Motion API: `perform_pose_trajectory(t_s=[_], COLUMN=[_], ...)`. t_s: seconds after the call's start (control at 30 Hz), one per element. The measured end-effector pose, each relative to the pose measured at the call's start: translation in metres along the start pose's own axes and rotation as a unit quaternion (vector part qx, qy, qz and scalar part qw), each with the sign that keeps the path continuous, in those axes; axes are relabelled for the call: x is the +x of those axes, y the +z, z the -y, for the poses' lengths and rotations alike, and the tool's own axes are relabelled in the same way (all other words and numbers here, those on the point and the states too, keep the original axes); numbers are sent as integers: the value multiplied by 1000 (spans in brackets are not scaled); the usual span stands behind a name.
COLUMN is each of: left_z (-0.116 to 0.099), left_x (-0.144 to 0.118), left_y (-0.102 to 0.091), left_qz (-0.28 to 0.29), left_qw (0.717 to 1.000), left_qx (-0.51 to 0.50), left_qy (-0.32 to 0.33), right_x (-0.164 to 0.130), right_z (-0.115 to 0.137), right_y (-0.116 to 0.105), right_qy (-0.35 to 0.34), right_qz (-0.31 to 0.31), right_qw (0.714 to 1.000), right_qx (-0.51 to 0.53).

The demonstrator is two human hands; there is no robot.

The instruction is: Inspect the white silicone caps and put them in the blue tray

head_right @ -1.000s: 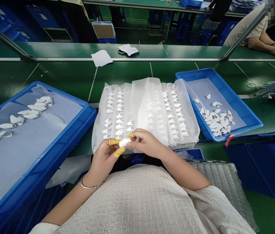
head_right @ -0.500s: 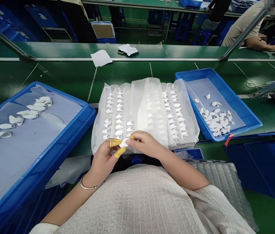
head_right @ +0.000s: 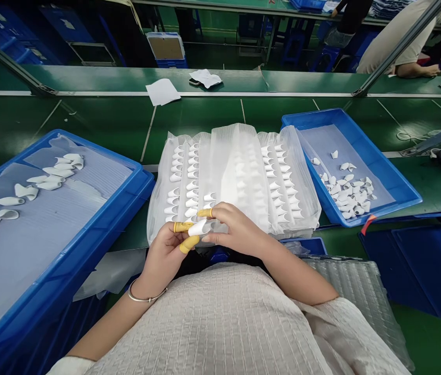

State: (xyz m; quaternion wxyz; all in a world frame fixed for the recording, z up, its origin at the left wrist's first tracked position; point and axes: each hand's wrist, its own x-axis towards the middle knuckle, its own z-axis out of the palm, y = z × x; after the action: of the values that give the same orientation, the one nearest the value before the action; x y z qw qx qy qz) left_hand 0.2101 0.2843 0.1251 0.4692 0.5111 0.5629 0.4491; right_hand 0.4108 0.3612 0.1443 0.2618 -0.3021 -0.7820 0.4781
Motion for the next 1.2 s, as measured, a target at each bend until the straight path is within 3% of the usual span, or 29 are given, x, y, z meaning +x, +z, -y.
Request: perform_pose_trajectory(t_s=[0.2,0.43,0.57,0.67,0.87,1.0,1.2], left_z=[3,0,-1,0,-3,-4,1], left_x=[0,-1,-1,0,1,0,0], left_y=[0,0,0,0,0,1,0], left_qz=[-18,-1,2,-4,-9,-6,-4], left_qw=[993,1000,1000,999,989,994,1000], left_qx=[84,23,10,32,108,87,23], left_qy=[81,-8,-14,15,100,59,-8], right_x=[4,4,0,-1,4,5,2], right_z=[-5,2,4,2,-4,0,3], right_y=[4,-2,-3,-1,4,3,0], right_qy=[89,49,5,-9,77,74,33], right_qz=[7,6,-2,-9,14,11,2], right_qw=[993,997,1000,1000,995,993,999], right_qx=[75,59,12,-10,60,96,40])
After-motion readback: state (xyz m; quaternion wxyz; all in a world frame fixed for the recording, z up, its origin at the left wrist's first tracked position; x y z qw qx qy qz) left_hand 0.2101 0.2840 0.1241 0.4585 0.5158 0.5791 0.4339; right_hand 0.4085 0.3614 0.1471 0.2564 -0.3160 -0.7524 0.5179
